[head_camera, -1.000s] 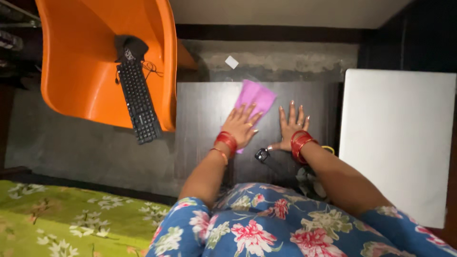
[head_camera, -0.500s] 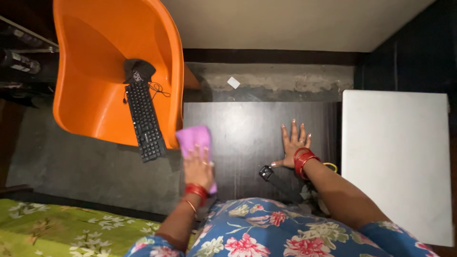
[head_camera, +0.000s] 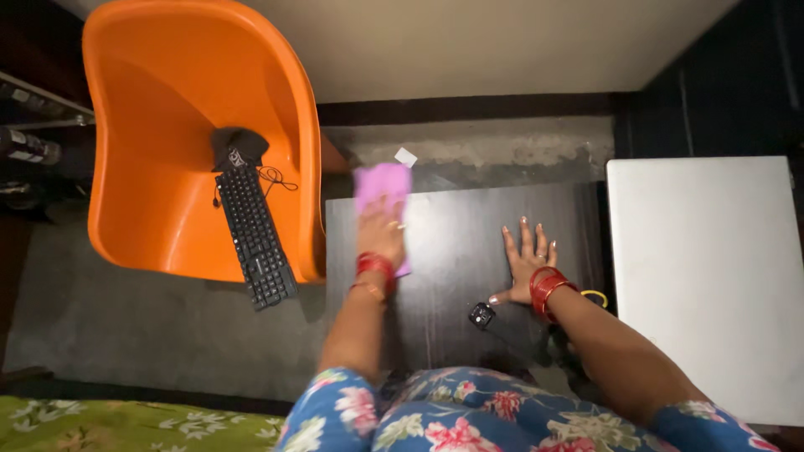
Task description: The person wipes the keyboard and palm rest of a laptop with a purple cloth, then closes the laptop. The person then wipes a dark wristwatch with the same cloth and places it on the table. Finally, the person wipes the table surface.
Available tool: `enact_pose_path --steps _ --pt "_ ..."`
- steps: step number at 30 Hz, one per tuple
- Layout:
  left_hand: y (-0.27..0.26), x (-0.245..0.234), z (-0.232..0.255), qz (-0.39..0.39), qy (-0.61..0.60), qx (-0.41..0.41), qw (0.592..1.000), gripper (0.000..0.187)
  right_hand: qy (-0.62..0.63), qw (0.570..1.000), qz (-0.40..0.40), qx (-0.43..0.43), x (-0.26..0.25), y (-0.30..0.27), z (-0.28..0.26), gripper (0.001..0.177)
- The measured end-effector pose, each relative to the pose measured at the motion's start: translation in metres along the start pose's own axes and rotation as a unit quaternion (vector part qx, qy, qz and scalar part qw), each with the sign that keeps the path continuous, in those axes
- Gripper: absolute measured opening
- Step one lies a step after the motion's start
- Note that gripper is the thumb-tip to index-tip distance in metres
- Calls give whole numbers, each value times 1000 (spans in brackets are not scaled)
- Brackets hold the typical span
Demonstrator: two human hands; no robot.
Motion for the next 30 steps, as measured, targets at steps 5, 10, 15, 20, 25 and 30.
enact_pose_path --steps 5,10,15,20,25,30 --pt "-114 8 -62 25 12 -81 996 62 17 1000 14 -3 2 -1 0 157" --pt "-180 16 -12 -77 36 -17 996 66 19 1000 0 -4 1 0 -1 158" --pt "-152 9 68 -78 -60 134 986 61 12 1000 -2 -1 1 -1 0 159" --pt "-70 -1 89 -39 -41 201 978 61 14 1000 17 -7 3 -1 0 158" --pt "-11 8 51 -41 -3 92 995 61 8 1000 19 0 2 -1 0 159" --pt "-60 7 -38 -33 0 -92 995 62 12 1000 19 4 4 0 -1 159"
Point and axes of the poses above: each hand's wrist, its own y-axis towards the middle knuckle, its own x-axis out of the palm, z = x × y, the point moved 4 cm from there along y, towards the middle knuckle, and after that the axes turned 6 degrees about y, right-handed, at the moved point
